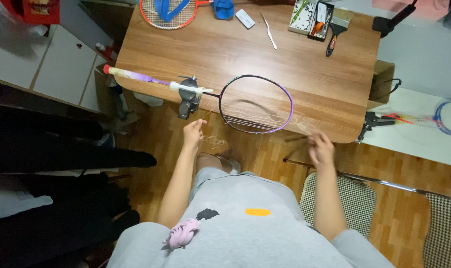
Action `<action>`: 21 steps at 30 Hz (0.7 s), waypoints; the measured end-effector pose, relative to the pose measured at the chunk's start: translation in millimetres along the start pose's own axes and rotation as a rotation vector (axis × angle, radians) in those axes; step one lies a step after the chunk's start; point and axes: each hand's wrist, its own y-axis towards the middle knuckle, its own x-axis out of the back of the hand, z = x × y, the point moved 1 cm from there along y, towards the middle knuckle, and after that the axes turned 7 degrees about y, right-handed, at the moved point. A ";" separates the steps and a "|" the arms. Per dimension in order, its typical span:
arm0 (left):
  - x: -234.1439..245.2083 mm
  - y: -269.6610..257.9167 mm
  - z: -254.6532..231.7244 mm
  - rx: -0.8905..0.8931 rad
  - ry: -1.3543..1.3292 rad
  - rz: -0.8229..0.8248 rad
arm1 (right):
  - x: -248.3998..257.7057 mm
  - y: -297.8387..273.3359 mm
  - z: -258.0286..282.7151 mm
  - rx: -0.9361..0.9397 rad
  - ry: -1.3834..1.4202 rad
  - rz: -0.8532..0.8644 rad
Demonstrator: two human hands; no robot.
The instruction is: Stringing a badminton racket by weaving strings through the frame and pulling them tight.
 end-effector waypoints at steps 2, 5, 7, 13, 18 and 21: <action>-0.8 -1.6 -3.3 0.003 0.000 -0.004 | 87.1 34.9 -25.9 0.025 0.183 0.019; 1.8 0.9 2.7 0.017 -0.024 -0.011 | 166.5 41.8 -45.9 0.045 0.339 -0.050; 5.8 5.1 6.5 0.025 -0.046 -0.011 | 176.1 33.9 -48.0 0.043 0.314 -0.138; 27.5 4.4 10.5 0.063 -0.164 -0.099 | 65.4 20.5 -35.9 0.262 -0.781 -0.060; 34.0 -1.4 4.2 0.059 -0.185 -0.093 | -71.5 8.4 -3.2 0.281 -0.134 0.520; 33.3 -4.7 0.6 0.049 -0.171 -0.070 | -76.9 26.0 -18.4 -0.032 0.028 0.430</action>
